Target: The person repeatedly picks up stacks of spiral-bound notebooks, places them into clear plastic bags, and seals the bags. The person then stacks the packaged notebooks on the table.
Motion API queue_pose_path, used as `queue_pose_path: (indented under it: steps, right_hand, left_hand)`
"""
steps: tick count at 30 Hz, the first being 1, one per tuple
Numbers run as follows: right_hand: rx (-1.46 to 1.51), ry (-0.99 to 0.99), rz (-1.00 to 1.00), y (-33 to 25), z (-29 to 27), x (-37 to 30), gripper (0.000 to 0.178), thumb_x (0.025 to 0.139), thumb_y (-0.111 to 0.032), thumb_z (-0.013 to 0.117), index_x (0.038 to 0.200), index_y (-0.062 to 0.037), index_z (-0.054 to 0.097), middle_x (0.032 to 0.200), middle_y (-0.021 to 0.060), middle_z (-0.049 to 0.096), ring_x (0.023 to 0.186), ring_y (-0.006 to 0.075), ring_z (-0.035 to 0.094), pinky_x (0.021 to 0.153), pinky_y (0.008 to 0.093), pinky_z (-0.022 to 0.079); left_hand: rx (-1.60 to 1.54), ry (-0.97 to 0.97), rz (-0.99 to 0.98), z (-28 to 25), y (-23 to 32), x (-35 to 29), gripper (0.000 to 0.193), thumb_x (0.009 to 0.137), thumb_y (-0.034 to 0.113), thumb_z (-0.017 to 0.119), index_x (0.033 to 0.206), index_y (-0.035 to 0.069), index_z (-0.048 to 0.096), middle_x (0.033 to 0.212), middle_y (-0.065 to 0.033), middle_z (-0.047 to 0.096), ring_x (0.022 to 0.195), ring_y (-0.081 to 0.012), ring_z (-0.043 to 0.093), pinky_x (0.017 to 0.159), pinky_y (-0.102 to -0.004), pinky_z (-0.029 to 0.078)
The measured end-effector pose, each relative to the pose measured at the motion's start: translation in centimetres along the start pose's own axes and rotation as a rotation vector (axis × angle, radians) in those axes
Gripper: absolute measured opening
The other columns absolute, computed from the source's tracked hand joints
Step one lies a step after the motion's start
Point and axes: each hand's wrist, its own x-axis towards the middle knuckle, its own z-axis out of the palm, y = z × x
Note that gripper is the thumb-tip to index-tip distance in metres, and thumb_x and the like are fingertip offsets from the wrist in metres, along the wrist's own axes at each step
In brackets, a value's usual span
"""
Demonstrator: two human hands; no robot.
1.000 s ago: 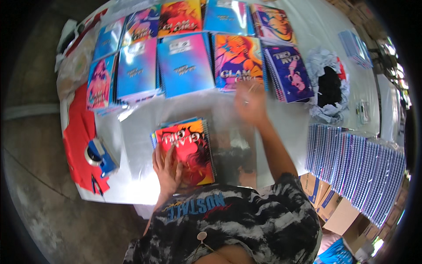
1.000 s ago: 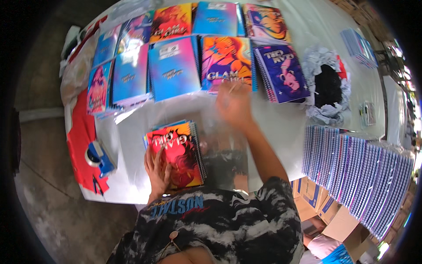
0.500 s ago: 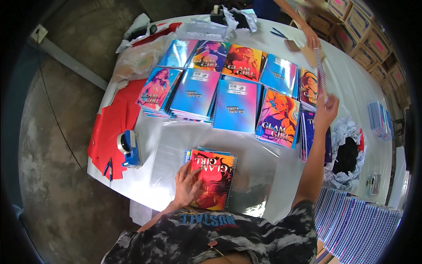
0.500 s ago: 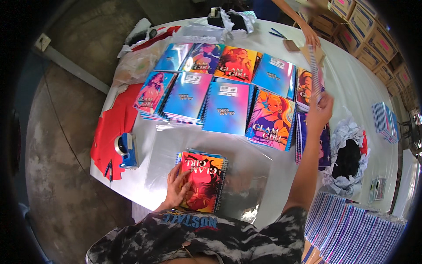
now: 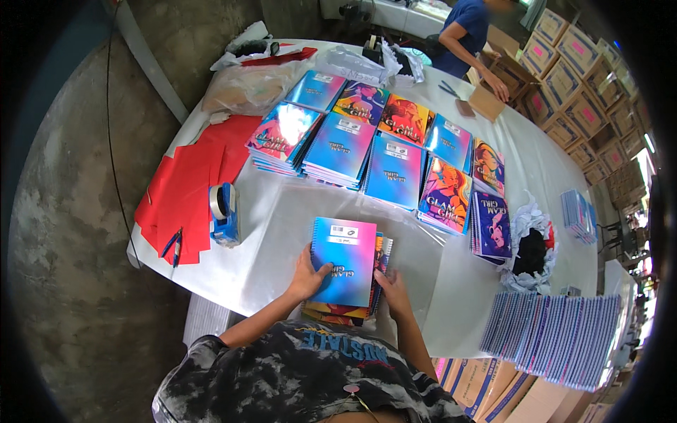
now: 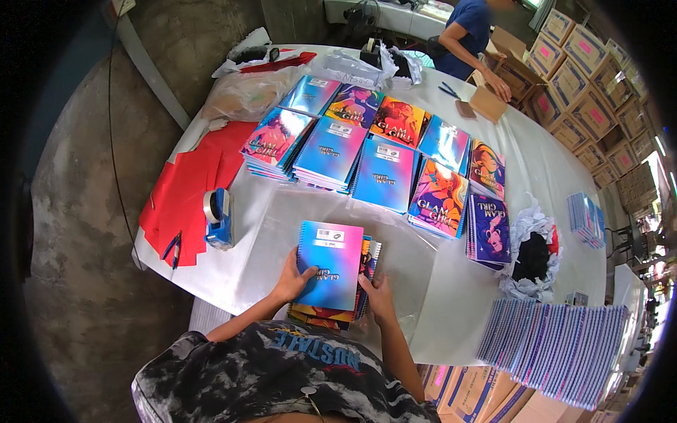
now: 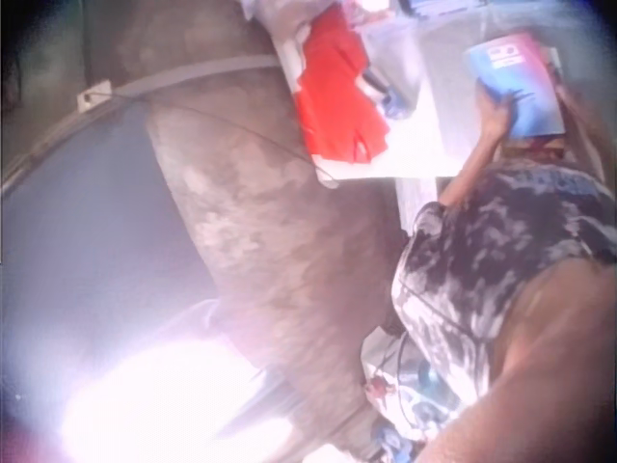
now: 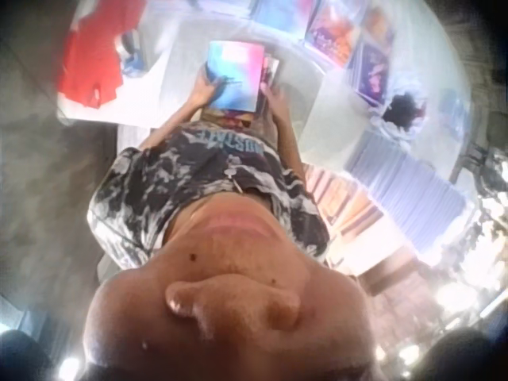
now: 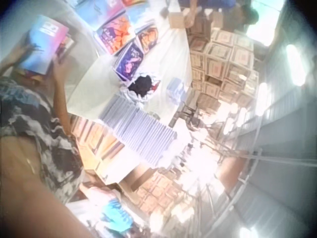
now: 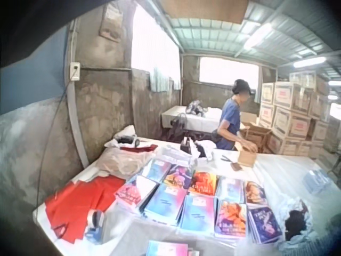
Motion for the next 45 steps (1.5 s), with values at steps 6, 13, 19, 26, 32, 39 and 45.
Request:
queue_pose_path:
  steps: [6,13,19,26,32,39,45]
  right_hand:
    - [0.168,-0.19,0.068,-3.0,1.8,0.3,0.051,0.078,-0.026,0.07,0.117,0.0006,0.051,0.105,0.0078,0.059,0.095,0.017,0.056,0.084,0.0313,0.043]
    - [0.397,0.052,-0.245,-4.1,6.4,-5.3,0.072,0.065,-0.006,0.076,0.123,0.0006,0.034,0.108,0.0134,0.054,0.094,0.021,0.057,0.084,0.0359,0.047]
    - [0.436,-0.088,-0.637,-5.4,3.5,-8.2,0.092,0.057,-0.012,0.085,0.13,-0.0001,0.029,0.123,0.0143,0.045,0.113,0.0247,0.049,0.098,0.0376,0.039]
    - [0.308,0.13,-0.644,-5.0,4.2,-6.2,0.101,0.049,-0.029,0.091,0.128,-0.0022,0.035,0.118,0.0099,0.049,0.11,0.0213,0.049,0.093,0.0347,0.04]
    - [0.359,-0.027,-0.897,-4.4,3.2,-5.1,0.099,0.046,-0.042,0.089,0.123,-0.0015,0.042,0.113,0.0088,0.053,0.104,0.0193,0.052,0.093,0.0342,0.039]
    - [0.367,0.18,-0.857,-3.0,4.1,-4.4,0.088,0.043,-0.036,0.092,0.111,0.0002,0.05,0.098,0.0062,0.06,0.091,0.0151,0.059,0.081,0.029,0.047]
    - [-0.313,0.111,-0.96,8.3,3.1,0.8,0.066,0.052,-0.026,0.088,0.106,0.0001,0.059,0.095,0.0071,0.066,0.088,0.0153,0.062,0.081,0.0302,0.049]
  left_hand:
    - [0.17,-0.065,0.05,-0.5,1.3,-0.4,0.09,0.068,0.031,0.068,0.137,-0.002,0.022,0.127,-0.0279,0.04,0.122,-0.0391,0.036,0.105,-0.0427,0.028]
    - [-0.659,-0.216,-0.04,-4.5,3.8,-1.2,0.091,0.072,0.029,0.072,0.139,0.002,0.017,0.129,-0.0207,0.037,0.123,-0.0285,0.036,0.103,-0.0393,0.031]
    - [-0.609,-0.411,0.451,-9.0,5.3,-3.0,0.111,0.06,0.027,0.083,0.143,0.007,0.011,0.137,-0.0166,0.032,0.128,-0.0281,0.031,0.106,-0.0383,0.025]
    - [-0.612,-0.294,0.357,-3.5,3.6,-3.7,0.1,0.06,0.039,0.083,0.134,0.003,0.025,0.123,-0.0126,0.042,0.119,-0.0232,0.039,0.099,-0.0366,0.033]
    - [-0.537,-0.159,0.648,-1.9,3.2,-3.1,0.126,0.053,0.067,0.075,0.139,-0.002,0.015,0.129,-0.0209,0.041,0.12,-0.0271,0.041,0.099,-0.0386,0.034]
    - [-0.407,-0.114,0.618,-1.7,-0.4,-1.9,0.097,0.061,0.059,0.075,0.125,-0.005,0.041,0.112,-0.0145,0.059,0.105,-0.0215,0.056,0.09,-0.0325,0.043]
    - [0.347,-0.356,0.547,-0.7,-3.1,-1.5,0.059,0.068,0.037,0.078,0.11,0.001,0.058,0.106,-0.0126,0.063,0.101,-0.0199,0.06,0.087,-0.0304,0.046]
